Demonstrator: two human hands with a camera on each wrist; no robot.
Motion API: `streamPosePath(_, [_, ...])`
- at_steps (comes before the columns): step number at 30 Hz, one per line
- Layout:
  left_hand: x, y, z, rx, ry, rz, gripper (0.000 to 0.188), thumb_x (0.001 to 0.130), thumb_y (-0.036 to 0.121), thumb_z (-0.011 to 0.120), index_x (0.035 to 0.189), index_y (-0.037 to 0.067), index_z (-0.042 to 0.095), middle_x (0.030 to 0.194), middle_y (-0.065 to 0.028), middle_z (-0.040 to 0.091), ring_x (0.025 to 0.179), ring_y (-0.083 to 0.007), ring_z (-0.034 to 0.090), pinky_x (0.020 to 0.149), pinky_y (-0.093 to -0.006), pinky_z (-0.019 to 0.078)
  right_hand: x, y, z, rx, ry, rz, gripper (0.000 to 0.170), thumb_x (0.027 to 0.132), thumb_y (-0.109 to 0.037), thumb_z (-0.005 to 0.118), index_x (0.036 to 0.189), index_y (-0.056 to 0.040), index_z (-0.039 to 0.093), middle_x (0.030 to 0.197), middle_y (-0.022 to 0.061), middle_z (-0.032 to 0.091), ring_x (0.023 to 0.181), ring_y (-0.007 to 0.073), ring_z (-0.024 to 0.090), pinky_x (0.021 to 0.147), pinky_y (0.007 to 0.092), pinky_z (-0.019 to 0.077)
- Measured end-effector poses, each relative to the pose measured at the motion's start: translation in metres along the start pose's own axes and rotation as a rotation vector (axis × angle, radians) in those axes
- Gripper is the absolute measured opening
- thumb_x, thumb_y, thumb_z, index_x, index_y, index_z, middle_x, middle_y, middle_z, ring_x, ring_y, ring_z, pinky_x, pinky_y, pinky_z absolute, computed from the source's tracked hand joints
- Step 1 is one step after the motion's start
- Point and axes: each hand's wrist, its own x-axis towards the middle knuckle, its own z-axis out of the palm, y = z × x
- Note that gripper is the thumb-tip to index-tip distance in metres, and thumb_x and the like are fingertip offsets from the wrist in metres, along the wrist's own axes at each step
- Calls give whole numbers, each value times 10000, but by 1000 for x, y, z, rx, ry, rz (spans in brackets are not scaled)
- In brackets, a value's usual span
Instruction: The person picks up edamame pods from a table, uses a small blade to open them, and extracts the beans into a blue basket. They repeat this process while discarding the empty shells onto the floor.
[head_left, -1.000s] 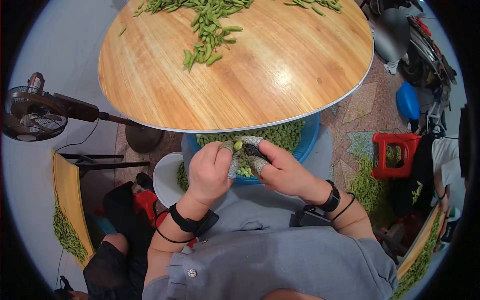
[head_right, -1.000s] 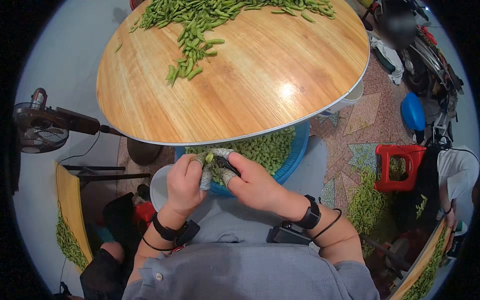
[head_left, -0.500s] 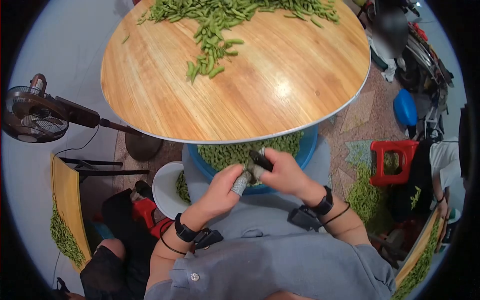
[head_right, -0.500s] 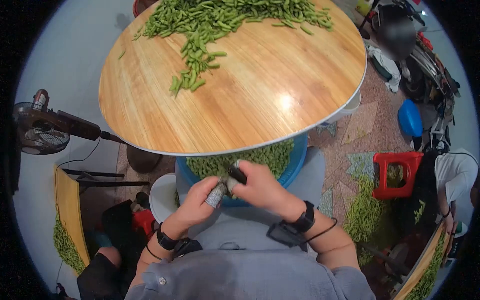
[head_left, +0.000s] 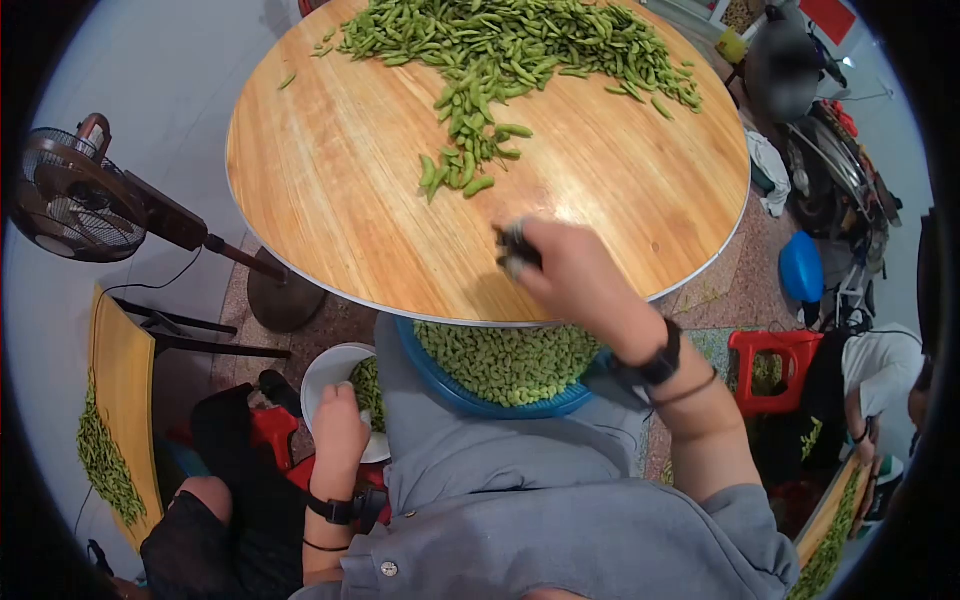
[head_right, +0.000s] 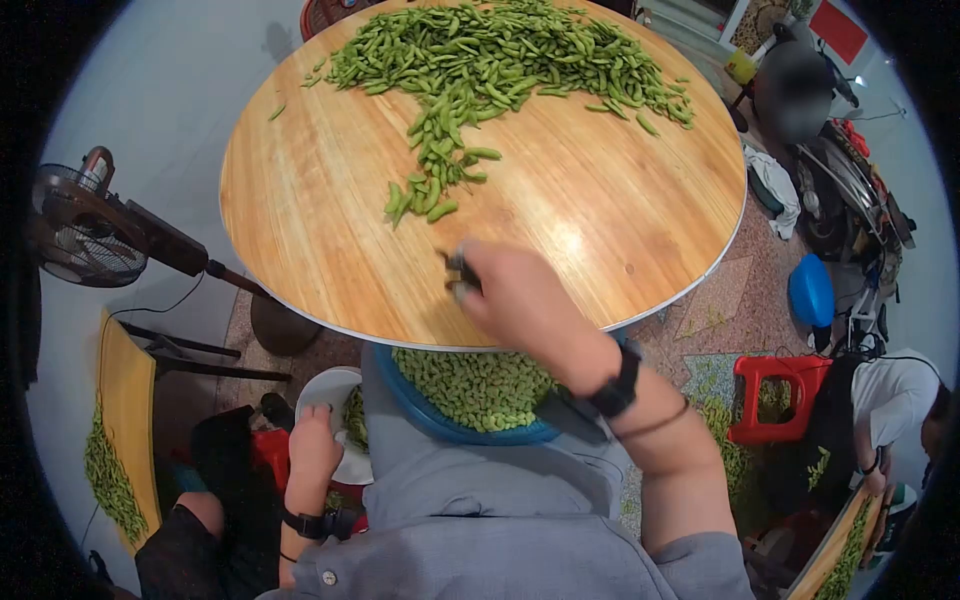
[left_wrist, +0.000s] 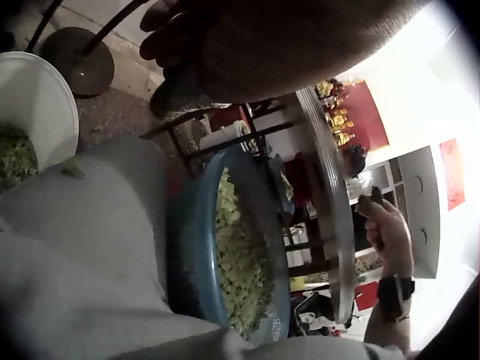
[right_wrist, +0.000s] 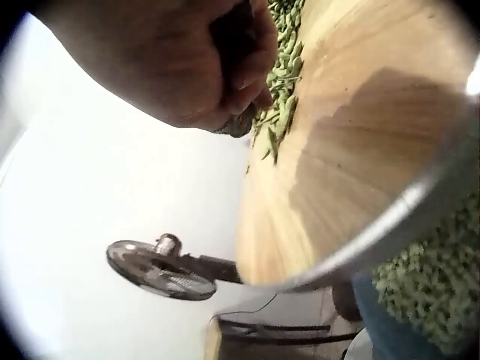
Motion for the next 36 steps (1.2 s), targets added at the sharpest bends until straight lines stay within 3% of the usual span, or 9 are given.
streamPosePath(3, [-2,-6,-8,-8,54,-58,202,680,-30,593,872,4,537,809,-204,540,861,-388,577,706,-465,481,56,22,17,-127,102,-7,184,769,-152,641,893,-28,585,832,178,600,769,364,588,662,417,480])
streamPosePath(9, [19,50,-43,-484,41,209,116,767,47,611,852,-8,555,762,-176,554,766,-366,581,659,-417,470,64,32,45,-239,184,-16,146,776,-133,604,846,-20,544,839,181,596,784,377,586,680,460,478])
streamPosePath(11, [28,77,-52,-811,89,393,101,805,64,596,887,5,592,743,-157,573,707,-338,596,624,-373,476,42,23,39,-224,218,-28,159,772,-141,621,839,-21,540,823,175,596,773,368,589,666,457,474])
streamPosePath(17, [53,141,-54,-1317,-165,324,169,865,50,504,995,-19,588,765,-117,630,661,-164,632,570,-282,483,-46,-29,18,277,102,259,300,726,-95,673,1008,-33,591,793,151,581,736,325,581,620,366,470])
streamPosePath(19, [56,148,-49,-1301,-241,321,170,881,59,496,1002,-30,577,800,-87,649,698,-117,628,587,-257,488,-69,-27,29,223,192,59,295,712,-102,683,978,-19,588,812,153,572,710,306,574,606,356,468])
streamPosePath(22, [59,152,-29,-1383,-153,395,148,907,61,506,1011,-18,577,823,-25,633,694,-96,603,595,-237,489,-86,-26,25,267,118,119,324,712,-94,674,1008,-9,575,838,164,572,749,320,592,643,364,477])
streamPosePath(25, [48,146,-40,-1498,-309,199,154,924,54,494,1037,-5,579,829,-22,622,705,-80,589,610,-218,490,-92,-21,26,484,79,153,377,759,-83,614,1120,2,548,888,189,590,817,332,614,710,360,491])
streamPosePath(28, [44,141,-39,-1512,-365,219,152,933,49,482,1044,0,573,815,-17,607,697,-69,578,616,-212,490,-93,-20,20,558,-56,149,416,809,-55,483,1217,28,484,991,212,610,910,337,624,808,353,491])
streamPosePath(36, [36,139,-41,-1431,-417,233,187,940,104,507,1083,3,572,773,-2,573,645,-63,532,572,-220,458,-99,-16,22,706,-154,159,416,818,-48,469,1229,12,472,981,182,614,906,298,624,819,345,482])
